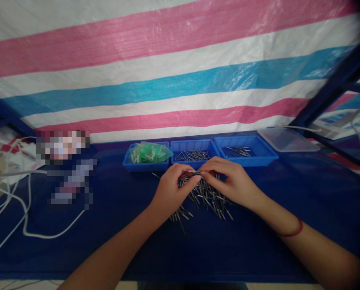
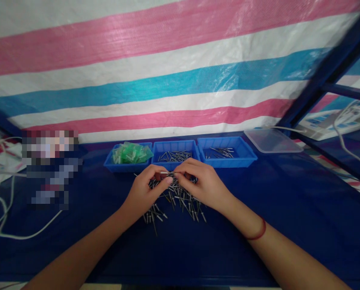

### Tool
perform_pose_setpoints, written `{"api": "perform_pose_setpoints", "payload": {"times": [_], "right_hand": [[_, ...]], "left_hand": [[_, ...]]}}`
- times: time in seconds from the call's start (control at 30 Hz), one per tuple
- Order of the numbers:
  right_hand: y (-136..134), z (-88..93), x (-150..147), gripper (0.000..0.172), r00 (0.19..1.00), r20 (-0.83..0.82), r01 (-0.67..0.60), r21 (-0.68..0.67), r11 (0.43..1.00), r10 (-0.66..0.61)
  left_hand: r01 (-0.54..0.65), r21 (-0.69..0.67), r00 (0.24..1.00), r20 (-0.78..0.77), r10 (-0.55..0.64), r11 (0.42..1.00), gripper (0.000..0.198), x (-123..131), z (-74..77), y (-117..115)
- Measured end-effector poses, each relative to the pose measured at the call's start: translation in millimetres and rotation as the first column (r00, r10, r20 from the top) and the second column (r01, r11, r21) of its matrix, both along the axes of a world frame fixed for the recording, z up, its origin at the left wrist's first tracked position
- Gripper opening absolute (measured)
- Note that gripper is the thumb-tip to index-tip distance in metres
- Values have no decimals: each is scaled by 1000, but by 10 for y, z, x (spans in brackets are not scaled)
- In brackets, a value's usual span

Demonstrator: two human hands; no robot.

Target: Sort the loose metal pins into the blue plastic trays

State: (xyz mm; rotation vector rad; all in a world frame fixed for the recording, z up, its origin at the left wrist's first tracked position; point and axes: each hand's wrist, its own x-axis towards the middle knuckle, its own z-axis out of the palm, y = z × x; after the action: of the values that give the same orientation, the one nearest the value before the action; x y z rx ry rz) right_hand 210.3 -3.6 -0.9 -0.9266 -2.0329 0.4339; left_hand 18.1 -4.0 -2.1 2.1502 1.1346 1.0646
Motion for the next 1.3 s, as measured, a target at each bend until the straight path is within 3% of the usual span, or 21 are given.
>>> {"api": "perform_pose_setpoints", "payload": {"times": [0.13,0.3,0.4,0.5,0.6,0.73,0.87,0.97,1.07,1.17,1.3], "right_hand": [[87,33,179,13,965,9,261,44,964,-262],[229,45,495,14,774,17,631,53,774,-633],[292,22,617,17,660,95,737,106,667,-745],[316,-4,644,21,618,163,749,177,639,-769],[293,-8,577,20,644,170,720,195,666,-746],[213,17,407,16,739,188,608,228,760,-647],[121,36,236,15,873,207,404,200,892,-442],[54,33,130,13,934,224,251,140,958,-277],[-6,24,49,17,967,211,135,58,989,-144],[-43,20,1,10,990,140,34,-34,999,-29],[-51,10,-23,15,998,14,61,-168,984,-60]], "left_hand": [[22,14,978,-207,-19,1000,20,-29,8,8],[97,46,886,-459,-65,994,17,-87,18,12],[145,51,836,-540,-95,988,18,-101,28,-6],[195,49,806,-577,-132,979,20,-97,27,-21],[241,46,789,-590,-168,969,22,-82,1,-27],[260,51,776,-605,-177,964,19,-52,-39,-41],[245,77,764,-629,-143,966,21,-45,-21,-37],[187,113,802,-592,-85,976,22,-57,8,-14],[117,138,885,-464,-41,983,21,-58,11,3],[52,145,952,-307,-5,988,17,-44,0,-1],[10,120,985,-170,10,993,16,-32,2,-12]]}}
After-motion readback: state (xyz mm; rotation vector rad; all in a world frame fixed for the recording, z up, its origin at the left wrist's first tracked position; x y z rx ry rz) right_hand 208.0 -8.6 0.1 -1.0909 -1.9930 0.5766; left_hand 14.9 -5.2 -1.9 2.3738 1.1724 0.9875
